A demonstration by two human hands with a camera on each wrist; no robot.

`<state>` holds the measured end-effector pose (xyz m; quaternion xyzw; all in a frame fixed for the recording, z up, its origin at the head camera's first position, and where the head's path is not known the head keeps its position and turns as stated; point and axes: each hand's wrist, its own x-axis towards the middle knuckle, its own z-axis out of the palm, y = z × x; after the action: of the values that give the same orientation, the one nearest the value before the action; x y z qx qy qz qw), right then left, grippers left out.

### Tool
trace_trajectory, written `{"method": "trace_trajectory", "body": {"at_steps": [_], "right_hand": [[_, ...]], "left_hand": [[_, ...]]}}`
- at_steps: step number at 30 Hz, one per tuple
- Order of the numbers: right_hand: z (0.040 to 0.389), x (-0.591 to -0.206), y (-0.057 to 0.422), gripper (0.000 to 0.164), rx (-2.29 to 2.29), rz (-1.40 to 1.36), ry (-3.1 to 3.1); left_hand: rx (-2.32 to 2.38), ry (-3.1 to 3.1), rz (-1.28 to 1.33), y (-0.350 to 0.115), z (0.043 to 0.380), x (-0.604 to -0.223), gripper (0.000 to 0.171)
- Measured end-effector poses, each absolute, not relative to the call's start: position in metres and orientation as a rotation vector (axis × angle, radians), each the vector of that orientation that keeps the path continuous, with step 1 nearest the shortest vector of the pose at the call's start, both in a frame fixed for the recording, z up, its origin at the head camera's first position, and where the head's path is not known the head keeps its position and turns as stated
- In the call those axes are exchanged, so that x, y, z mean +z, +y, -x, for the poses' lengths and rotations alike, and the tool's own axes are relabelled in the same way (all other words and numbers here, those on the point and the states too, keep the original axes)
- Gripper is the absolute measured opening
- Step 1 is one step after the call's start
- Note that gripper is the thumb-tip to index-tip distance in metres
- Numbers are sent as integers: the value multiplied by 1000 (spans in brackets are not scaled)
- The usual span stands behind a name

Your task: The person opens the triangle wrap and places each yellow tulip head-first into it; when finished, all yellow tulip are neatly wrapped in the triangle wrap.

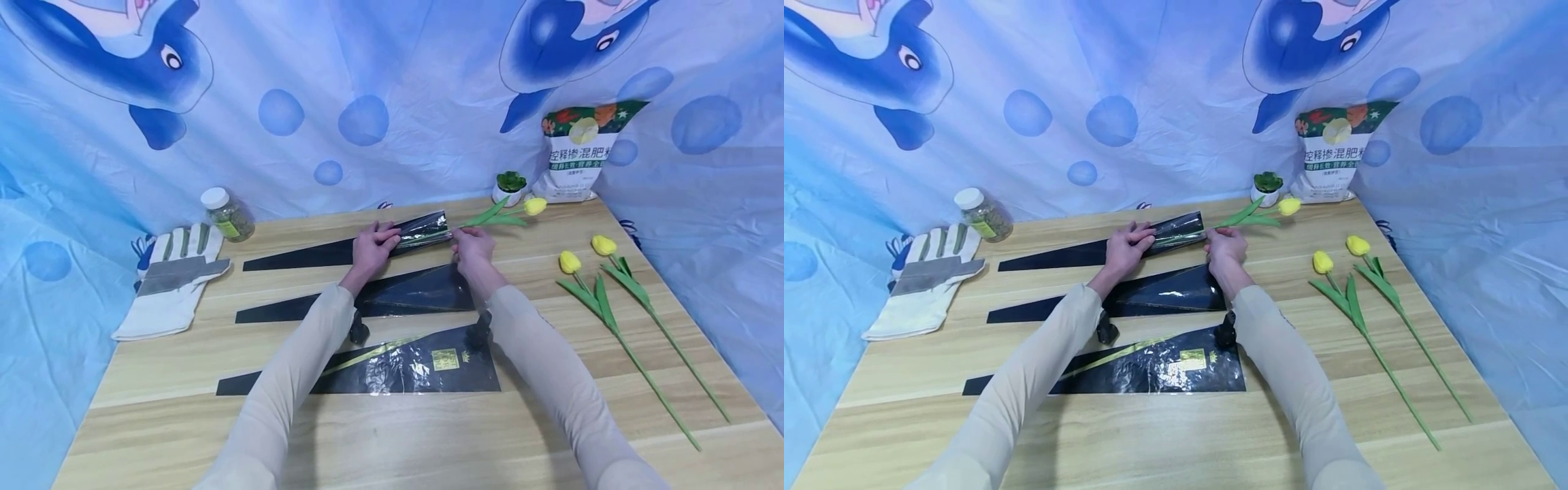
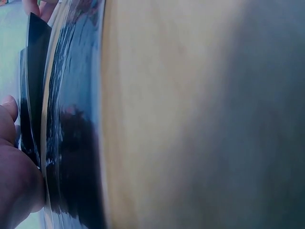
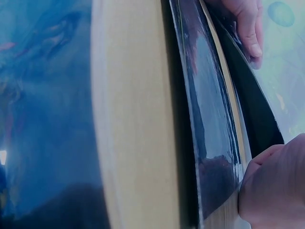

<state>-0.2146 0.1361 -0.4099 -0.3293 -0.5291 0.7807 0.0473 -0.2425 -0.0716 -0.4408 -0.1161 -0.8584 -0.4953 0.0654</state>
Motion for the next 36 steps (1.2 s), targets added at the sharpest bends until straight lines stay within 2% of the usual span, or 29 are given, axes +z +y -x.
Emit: {"method": "trace_trajectory", "body": {"at_steps": [4, 12, 19, 24, 28, 36], "right_hand": [[214, -409, 136, 14, 2377, 1008, -1613], [213, -408, 136, 14, 2380, 1044, -1620], [211, -410, 142, 33, 2347, 1030, -1711], [203, -403, 154, 40, 2407, 968, -1737], [199, -392, 179, 41, 2302, 766, -2018], [207, -372, 249, 28, 1541, 147, -2668]], "left_hand": [[-1511, -2590, 340, -71, 243, -441, 19], [-1481, -2590, 346, -71, 243, -440, 20], [-1453, -2599, 357, -70, 243, -441, 20], [-1466, -2598, 342, -71, 243, -442, 20], [-1470, -2607, 338, -71, 243, -443, 20], [-1488, -2581, 350, -70, 244, -443, 20]]}}
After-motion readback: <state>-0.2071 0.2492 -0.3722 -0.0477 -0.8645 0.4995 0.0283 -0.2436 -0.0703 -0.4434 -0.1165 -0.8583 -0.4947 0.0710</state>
